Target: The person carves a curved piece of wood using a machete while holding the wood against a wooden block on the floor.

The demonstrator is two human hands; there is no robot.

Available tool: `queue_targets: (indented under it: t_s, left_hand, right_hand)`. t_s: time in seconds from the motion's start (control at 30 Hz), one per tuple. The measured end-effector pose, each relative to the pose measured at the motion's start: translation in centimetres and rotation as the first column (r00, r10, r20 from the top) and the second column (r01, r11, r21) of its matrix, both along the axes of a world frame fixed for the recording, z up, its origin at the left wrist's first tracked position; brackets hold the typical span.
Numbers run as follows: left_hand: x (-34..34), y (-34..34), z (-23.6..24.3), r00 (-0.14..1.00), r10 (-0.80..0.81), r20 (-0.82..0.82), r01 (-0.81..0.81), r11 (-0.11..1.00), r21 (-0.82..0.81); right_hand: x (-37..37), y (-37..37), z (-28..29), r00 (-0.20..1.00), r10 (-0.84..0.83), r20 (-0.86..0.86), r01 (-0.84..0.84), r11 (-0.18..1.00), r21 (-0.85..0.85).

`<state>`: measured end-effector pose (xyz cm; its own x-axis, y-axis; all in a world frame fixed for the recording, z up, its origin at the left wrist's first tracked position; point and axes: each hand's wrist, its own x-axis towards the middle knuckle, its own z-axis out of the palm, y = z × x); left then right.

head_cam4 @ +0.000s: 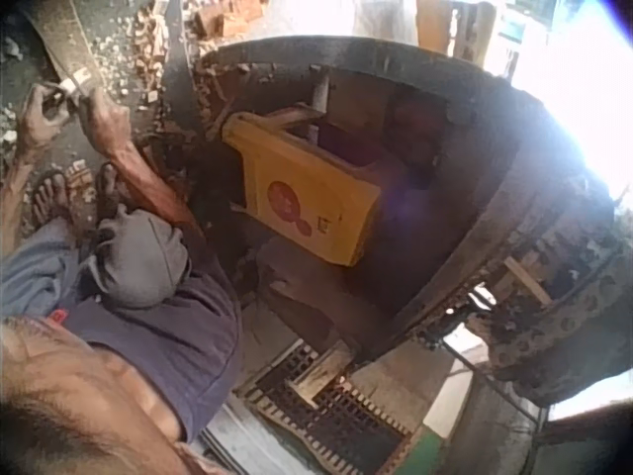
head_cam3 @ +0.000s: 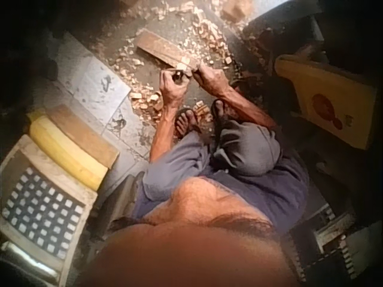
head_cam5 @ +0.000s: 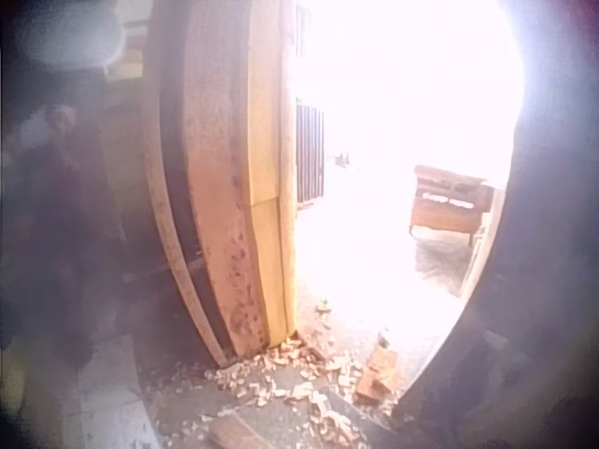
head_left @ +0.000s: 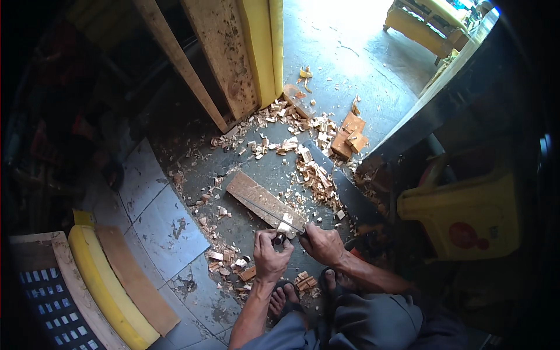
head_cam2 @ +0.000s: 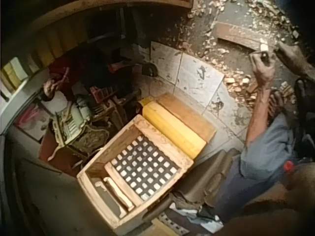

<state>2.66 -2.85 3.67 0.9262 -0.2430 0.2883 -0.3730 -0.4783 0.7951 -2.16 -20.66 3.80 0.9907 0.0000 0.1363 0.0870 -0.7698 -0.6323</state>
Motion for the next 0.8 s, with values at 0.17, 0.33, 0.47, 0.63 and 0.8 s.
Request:
queue_targets:
  t_s: [0.17,0.33,0.47,0.63,0.8]
  left_hand:
    - [0.1,0.1,0.0,0.999,-0.014,0.051,0.015,1.0,-0.01]
    - [-0.4,-0.1,-0.1,0.989,0.01,-0.147,-0.019,0.998,-0.062]
    - [0.6,0.9,0.1,0.998,0.0,0.057,0.0,1.0,-0.001]
    - [-0.2,0.2,-0.1,1.0,0.007,0.017,-0.007,1.0,-0.019]
    - [-0.1,0.3,0.3,0.996,0.022,-0.086,-0.022,1.0,0.004]
  right_hand:
    - [1.1,-0.9,-2.3,0.994,-0.023,-0.105,0.012,0.995,-0.103]
    - [-0.2,-0.9,-1.9,0.99,0.003,-0.142,-0.014,0.997,-0.077]
    - [0.9,-0.7,-1.5,0.994,-0.014,-0.111,0.01,0.999,-0.035]
    - [0.3,-1.5,-3.8,0.96,-0.074,-0.269,0.044,0.992,-0.118]
    - [0.2,-1.3,-1.8,0.998,0.063,0.017,-0.064,0.996,0.067]
